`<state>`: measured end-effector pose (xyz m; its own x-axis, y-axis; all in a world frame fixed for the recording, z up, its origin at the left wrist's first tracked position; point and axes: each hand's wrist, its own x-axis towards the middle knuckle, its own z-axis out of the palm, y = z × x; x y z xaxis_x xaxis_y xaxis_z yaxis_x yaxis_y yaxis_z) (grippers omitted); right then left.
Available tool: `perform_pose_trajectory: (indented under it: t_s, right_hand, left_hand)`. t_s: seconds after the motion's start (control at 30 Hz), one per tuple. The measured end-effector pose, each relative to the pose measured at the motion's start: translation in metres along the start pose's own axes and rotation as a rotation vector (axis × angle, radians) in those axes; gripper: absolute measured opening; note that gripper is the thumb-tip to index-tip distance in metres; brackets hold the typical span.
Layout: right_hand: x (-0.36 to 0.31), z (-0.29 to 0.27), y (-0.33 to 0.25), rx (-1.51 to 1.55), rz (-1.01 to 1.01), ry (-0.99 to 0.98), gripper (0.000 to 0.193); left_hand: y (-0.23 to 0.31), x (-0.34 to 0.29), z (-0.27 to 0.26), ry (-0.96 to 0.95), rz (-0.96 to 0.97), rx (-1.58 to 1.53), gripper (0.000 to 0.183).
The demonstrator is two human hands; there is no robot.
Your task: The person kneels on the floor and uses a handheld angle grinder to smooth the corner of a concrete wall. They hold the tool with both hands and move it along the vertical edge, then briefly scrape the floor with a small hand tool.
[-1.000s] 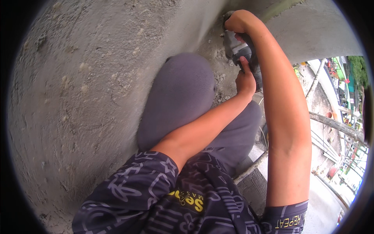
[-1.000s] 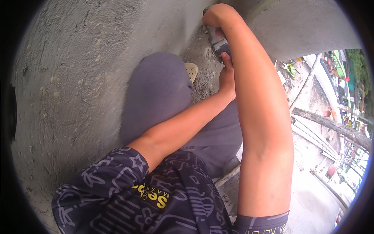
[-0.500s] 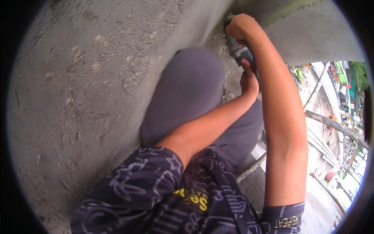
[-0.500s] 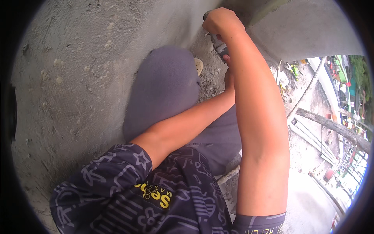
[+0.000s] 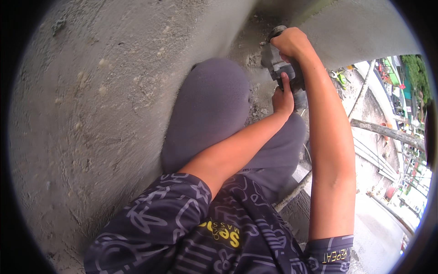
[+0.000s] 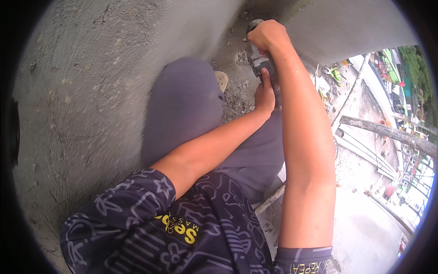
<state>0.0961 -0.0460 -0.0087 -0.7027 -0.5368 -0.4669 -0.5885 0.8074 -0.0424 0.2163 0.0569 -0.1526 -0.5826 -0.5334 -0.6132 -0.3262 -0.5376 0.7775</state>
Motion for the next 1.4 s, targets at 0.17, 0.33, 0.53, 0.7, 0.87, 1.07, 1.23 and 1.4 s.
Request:
perform_pose_trajectory:
  t_s: [0.17,0.33,0.53,0.7,0.87,1.07,1.23,1.4]
  right_hand:
    - [-0.014,0.019,0.029,0.178,0.073,0.091,0.03]
    - [-0.019,0.013,0.044,0.328,0.104,0.072,0.047]
    - [-0.03,-0.035,0.059,0.605,0.091,0.094,0.04]
    - [-0.036,-0.057,0.068,0.716,0.062,0.03,0.035]
    - [-0.013,-0.053,0.07,0.62,0.067,-0.029,0.03]
    - [0.012,-0.052,0.068,0.756,0.127,-0.124,0.022]
    - [0.032,-0.055,0.067,0.602,0.082,-0.157,0.02]
    - [0.044,-0.046,0.075,0.557,0.092,-0.159,0.029]
  left_hand:
    - [-0.018,0.002,-0.004,-0.057,0.057,0.088,0.107]
    - [-0.014,0.0,0.004,-0.081,0.1,0.054,0.108]
    - [0.025,-0.016,0.015,-0.119,0.062,0.081,0.111]
    - [0.049,-0.03,0.012,-0.229,-0.041,0.023,0.106]
    - [0.056,-0.028,0.009,-0.264,-0.139,-0.055,0.114]
    - [0.052,-0.016,0.01,-0.166,-0.105,0.196,0.123]
    - [0.048,-0.003,0.015,-0.167,-0.072,0.251,0.123]
    - [0.044,0.004,0.017,-0.129,-0.06,0.301,0.121]
